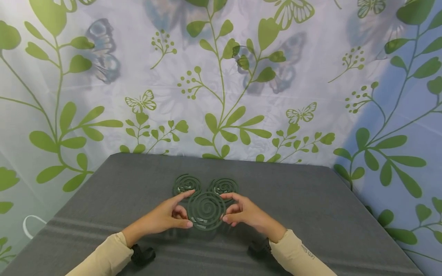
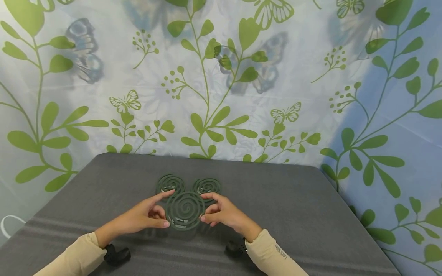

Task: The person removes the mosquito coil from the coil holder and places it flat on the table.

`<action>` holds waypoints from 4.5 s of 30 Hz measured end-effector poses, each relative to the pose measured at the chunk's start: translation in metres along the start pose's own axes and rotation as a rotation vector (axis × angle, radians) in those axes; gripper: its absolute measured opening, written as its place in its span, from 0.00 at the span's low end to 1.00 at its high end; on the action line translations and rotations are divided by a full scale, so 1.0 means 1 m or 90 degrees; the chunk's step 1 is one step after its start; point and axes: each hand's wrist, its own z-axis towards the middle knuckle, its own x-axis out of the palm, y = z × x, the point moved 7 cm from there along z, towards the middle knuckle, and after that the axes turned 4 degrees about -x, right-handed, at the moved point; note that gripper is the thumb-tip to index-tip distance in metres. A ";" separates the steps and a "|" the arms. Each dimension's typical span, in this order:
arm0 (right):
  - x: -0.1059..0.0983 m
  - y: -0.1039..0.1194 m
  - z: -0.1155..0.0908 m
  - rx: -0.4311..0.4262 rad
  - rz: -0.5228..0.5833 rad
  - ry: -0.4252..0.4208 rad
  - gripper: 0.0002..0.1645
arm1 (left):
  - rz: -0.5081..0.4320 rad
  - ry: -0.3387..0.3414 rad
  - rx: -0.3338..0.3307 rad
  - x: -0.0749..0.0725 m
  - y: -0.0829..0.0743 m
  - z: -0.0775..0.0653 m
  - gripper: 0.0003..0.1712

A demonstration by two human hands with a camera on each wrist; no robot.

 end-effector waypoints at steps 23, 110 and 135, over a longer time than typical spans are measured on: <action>-0.023 0.005 -0.015 -0.027 0.016 0.004 0.54 | -0.005 -0.034 0.008 0.013 -0.010 0.022 0.55; -0.162 -0.008 -0.075 -0.068 -0.032 -0.065 0.55 | -0.154 -0.215 -0.082 0.112 -0.032 0.156 0.50; -0.176 -0.022 -0.079 0.049 -0.077 -0.139 0.57 | -0.301 -0.263 -0.138 0.125 -0.017 0.172 0.43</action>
